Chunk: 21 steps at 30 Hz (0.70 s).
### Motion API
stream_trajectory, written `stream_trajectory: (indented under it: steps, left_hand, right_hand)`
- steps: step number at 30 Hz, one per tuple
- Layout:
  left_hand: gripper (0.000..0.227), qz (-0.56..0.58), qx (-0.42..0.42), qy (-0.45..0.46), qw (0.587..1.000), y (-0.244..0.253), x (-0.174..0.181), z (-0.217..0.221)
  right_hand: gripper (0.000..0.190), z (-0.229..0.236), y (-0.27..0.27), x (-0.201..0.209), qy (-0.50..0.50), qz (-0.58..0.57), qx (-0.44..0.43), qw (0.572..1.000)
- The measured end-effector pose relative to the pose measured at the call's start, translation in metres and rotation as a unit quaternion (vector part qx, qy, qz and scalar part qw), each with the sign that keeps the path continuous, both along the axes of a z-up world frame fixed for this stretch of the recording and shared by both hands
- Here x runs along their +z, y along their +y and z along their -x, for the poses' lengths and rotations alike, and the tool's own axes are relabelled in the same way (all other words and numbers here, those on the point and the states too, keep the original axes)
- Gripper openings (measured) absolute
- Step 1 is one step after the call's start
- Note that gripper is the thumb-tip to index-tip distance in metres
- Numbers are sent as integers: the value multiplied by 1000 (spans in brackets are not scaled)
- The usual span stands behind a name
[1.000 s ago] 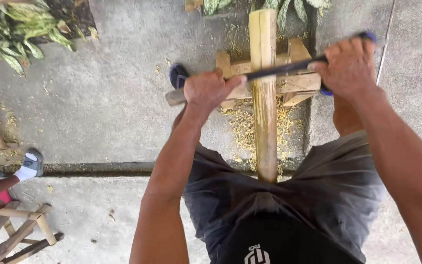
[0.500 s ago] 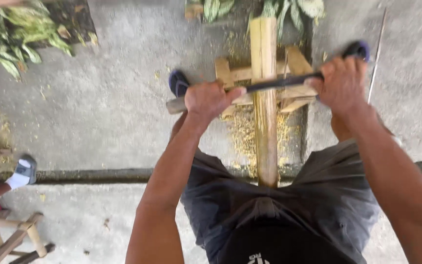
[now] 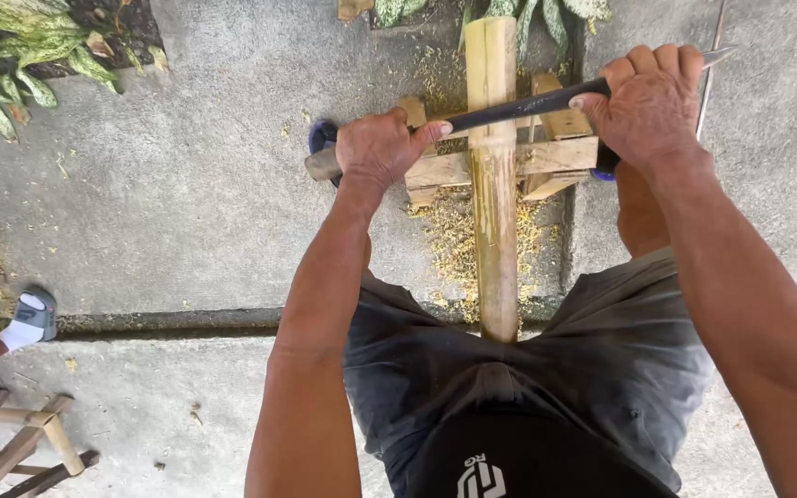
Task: The recorder is using a large knife to shave down a section of bamboo held on a wooden support.
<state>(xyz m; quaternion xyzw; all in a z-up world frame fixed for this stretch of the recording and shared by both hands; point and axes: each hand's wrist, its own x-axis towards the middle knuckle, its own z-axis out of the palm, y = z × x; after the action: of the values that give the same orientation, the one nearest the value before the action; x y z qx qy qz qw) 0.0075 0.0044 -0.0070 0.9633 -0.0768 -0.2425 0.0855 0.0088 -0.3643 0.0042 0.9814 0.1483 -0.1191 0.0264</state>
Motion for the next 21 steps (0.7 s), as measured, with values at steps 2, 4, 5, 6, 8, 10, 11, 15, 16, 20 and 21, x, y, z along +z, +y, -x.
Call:
stream_trajectory:
  steps: [2, 4, 5, 6, 8, 10, 11, 15, 16, 20, 21]
  left_hand:
    - [91, -5, -4, 75, 997, 5, 13, 13]
    - [90, -9, -8, 152, 988, 7, 16, 13]
    - [90, 0, -2, 128, 992, 9, 13, 14]
    - [92, 10, 3, 103, 995, 10, 10, 15]
    - [89, -4, 14, 92, 996, 2, 19, 0]
    - [89, -12, 29, 58, 998, -9, 25, -8]
    - [89, -35, 20, 75, 996, -10, 28, -6]
    - [91, -54, -14, 138, 989, -9, 34, 19]
    - [91, -53, -14, 140, 989, -11, 36, 10]
    - [93, -39, 11, 89, 995, -11, 21, -17]
    - [94, -23, 21, 47, 998, -10, 12, -24]
  right_hand:
    - [62, 28, 9, 1, 26, 37, -3, 999]
    - [59, 37, 9, -3, 54, 75, -6, 996]
    - [57, 39, 9, -10, 52, 54, -12, 997]
    - [55, 40, 8, -17, 50, 33, -18, 998]
    - [59, 10, 5, -21, 58, 12, -23, 998]
    - [64, -7, -2, -19, 43, -4, -26, 999]
    - [62, -7, -1, -18, 47, 23, -13, 999]
    - [64, 46, -10, -30, 17, 24, -4, 1000]
    - [64, 35, -14, -37, 19, 25, -4, 999]
    - [64, -10, -11, -30, 50, 34, -19, 998]
    - [65, -26, -6, -19, 78, 40, -38, 995]
